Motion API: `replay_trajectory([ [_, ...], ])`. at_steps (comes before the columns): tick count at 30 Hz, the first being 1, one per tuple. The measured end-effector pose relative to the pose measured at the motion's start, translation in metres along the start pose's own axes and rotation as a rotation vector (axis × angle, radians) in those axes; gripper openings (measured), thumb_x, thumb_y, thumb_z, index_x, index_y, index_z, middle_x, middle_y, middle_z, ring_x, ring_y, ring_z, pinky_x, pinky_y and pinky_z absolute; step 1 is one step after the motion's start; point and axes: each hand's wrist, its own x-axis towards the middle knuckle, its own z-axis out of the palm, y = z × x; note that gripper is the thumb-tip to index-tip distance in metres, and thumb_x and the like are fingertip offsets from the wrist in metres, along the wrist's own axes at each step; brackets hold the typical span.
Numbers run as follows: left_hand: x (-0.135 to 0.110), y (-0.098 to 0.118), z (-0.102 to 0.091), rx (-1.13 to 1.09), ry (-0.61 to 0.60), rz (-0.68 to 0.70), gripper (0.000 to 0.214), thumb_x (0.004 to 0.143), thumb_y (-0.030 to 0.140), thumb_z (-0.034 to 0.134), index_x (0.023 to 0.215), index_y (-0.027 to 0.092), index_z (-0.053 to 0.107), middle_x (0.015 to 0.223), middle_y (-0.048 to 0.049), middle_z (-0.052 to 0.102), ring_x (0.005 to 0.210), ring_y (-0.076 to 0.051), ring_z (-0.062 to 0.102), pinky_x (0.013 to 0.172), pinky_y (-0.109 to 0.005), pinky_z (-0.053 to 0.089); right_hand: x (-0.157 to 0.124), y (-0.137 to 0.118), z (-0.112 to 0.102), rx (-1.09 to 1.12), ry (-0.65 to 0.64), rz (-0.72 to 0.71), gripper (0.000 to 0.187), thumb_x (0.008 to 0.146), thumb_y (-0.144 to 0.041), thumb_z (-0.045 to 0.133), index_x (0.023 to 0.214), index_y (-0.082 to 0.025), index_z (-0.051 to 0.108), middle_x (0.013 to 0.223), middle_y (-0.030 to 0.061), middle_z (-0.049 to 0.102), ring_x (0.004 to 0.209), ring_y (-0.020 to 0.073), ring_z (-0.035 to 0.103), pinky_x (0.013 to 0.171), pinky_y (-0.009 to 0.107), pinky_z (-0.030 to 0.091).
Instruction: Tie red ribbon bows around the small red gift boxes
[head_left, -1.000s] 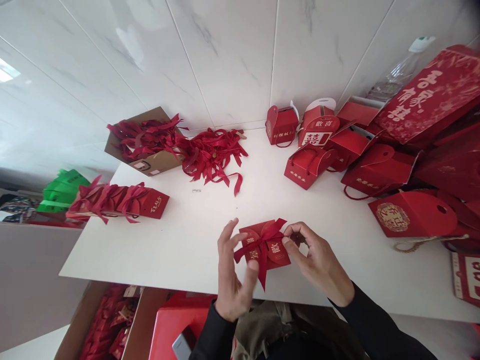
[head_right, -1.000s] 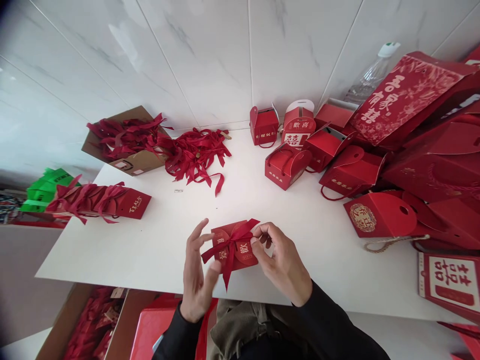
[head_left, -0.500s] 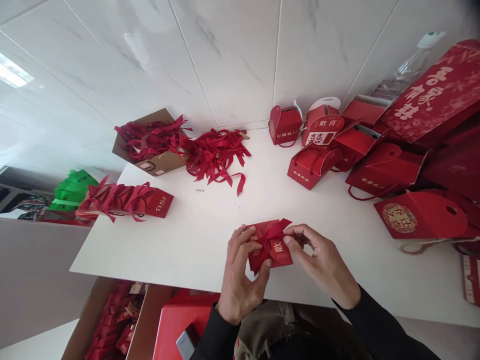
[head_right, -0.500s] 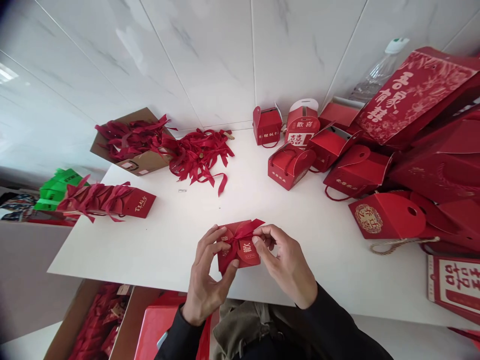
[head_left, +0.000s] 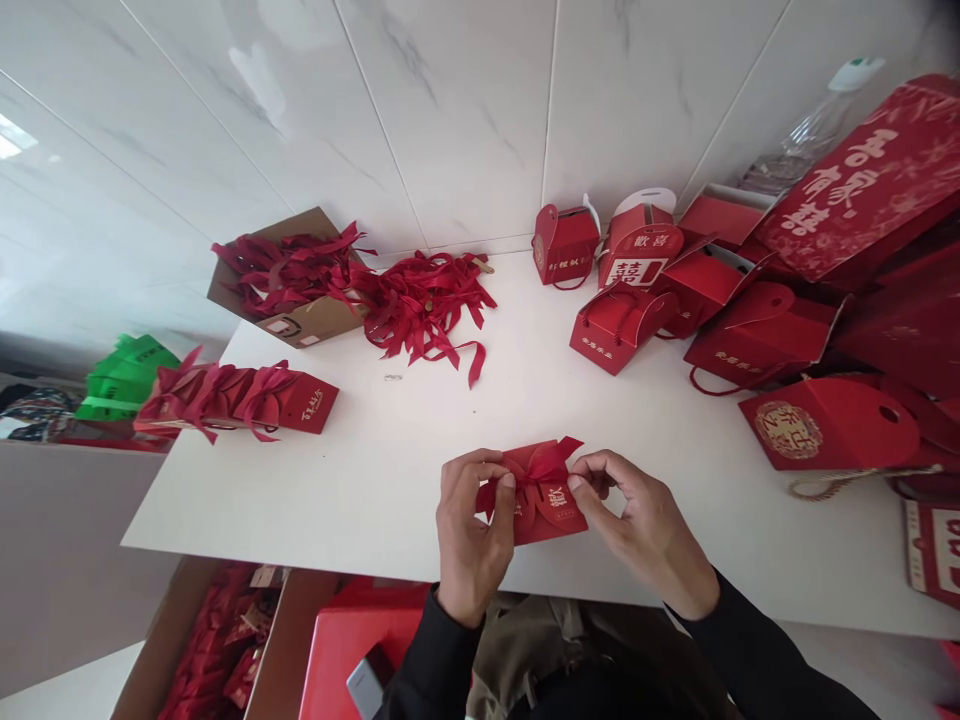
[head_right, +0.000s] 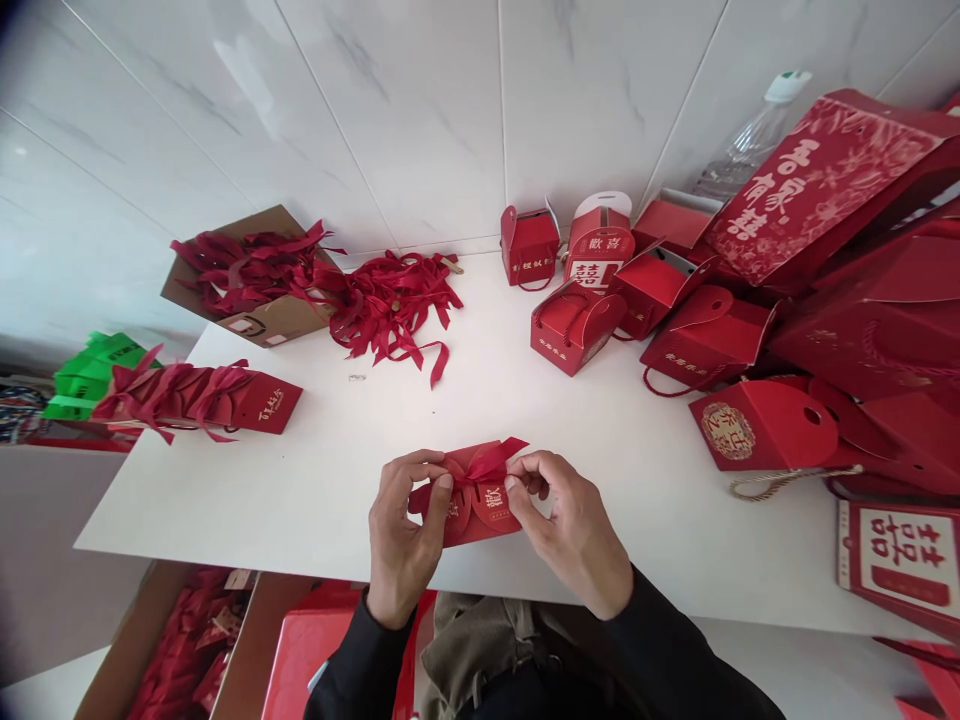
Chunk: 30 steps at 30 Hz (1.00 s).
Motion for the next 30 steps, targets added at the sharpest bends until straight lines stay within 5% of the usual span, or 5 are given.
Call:
replay_trajectory([
  [4, 0.002, -0.002, 0.009, 0.009, 0.058, -0.031, 0.007, 0.093, 0.018, 0.060, 0.087, 0.022, 0.062, 0.100, -0.0056, 0.066, 0.099, -0.019, 0.062, 0.083, -0.034, 0.053, -0.003, 0.001, 0.000, -0.088, 0.024, -0.093, 0.011, 0.093, -0.035, 0.056, 0.087, -0.026, 0.057, 0.087, 0.0034, 0.066, 0.076, 0.0220, 0.060, 0.068, 0.035, 0.053],
  [10, 0.004, -0.001, 0.011, -0.033, 0.056, -0.054, 0.006, 0.093, 0.022, 0.061, 0.088, 0.022, 0.065, 0.104, -0.0067, 0.066, 0.103, -0.021, 0.062, 0.087, -0.036, 0.052, 0.019, 0.002, 0.000, -0.187, 0.051, -0.308, 0.039, 0.102, -0.032, 0.045, 0.140, -0.024, 0.045, 0.140, 0.0113, 0.054, 0.130, 0.0300, 0.047, 0.104, 0.049, 0.045],
  [16, 0.006, 0.002, 0.009, -0.126, 0.057, -0.163, 0.009, 0.092, 0.027, 0.063, 0.086, 0.022, 0.066, 0.103, -0.0058, 0.066, 0.103, -0.020, 0.063, 0.089, -0.035, 0.052, 0.018, -0.006, -0.006, -0.237, 0.074, -0.360, 0.011, 0.102, -0.028, 0.051, 0.095, -0.024, 0.058, 0.093, 0.0052, 0.067, 0.092, 0.0250, 0.060, 0.084, 0.041, 0.050],
  [24, 0.004, 0.005, 0.014, -0.201, 0.072, -0.248, 0.010, 0.091, 0.030, 0.064, 0.088, 0.021, 0.065, 0.107, -0.0070, 0.066, 0.109, -0.022, 0.062, 0.096, -0.039, 0.049, 0.015, 0.001, -0.011, -0.230, 0.098, -0.284, 0.034, 0.103, -0.043, 0.043, 0.126, -0.022, 0.057, 0.124, 0.0127, 0.067, 0.116, 0.0320, 0.059, 0.093, 0.050, 0.050],
  [30, 0.000, 0.011, 0.014, -0.284, 0.069, -0.315, 0.007, 0.090, 0.025, 0.063, 0.085, 0.021, 0.063, 0.105, -0.0082, 0.067, 0.105, -0.023, 0.063, 0.095, -0.040, 0.049, 0.023, 0.022, -0.010, -0.173, 0.111, -0.131, 0.040, 0.089, -0.072, 0.054, 0.089, -0.035, 0.068, 0.092, 0.0107, 0.073, 0.076, 0.0275, 0.071, 0.054, 0.040, 0.053],
])
